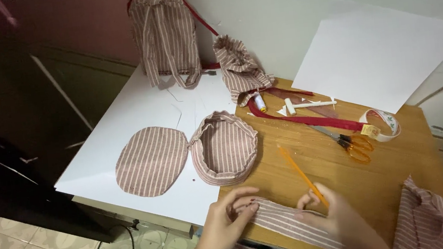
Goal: The person is measuring fabric with a pencil and tape, then cutting it into strips using scissors on a white surface.
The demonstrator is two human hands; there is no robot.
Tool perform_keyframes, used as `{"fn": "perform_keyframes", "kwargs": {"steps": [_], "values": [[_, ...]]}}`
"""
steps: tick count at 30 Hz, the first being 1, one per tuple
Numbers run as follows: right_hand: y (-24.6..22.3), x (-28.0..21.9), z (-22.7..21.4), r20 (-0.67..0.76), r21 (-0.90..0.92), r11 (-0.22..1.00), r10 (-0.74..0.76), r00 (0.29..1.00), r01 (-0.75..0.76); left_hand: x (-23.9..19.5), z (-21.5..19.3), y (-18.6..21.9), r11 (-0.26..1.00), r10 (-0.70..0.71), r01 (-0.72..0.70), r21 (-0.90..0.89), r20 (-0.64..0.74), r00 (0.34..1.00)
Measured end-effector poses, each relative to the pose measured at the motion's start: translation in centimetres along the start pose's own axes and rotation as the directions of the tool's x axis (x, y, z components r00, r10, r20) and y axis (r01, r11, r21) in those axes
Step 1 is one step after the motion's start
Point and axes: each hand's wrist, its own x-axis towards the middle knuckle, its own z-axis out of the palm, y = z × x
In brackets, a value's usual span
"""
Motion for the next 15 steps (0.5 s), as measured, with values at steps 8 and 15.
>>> {"fn": "perform_keyframes", "kwargs": {"steps": [8, 15], "values": [[3.5, -0.7, -1.8, -0.05, -0.257, 0.94, 0.22, 0.974, -0.225, -0.2, 0.4, -0.4, 0.986, 0.066, -0.078, -0.147, -0.087, 0.994], [11.9, 1.2, -4.3, -0.025, 0.232, 0.971, 0.063, 0.998, -0.055, 1.0, -1.9, -0.1, 0.976, 0.178, -0.191, -0.108, -0.12, 0.977]]}}
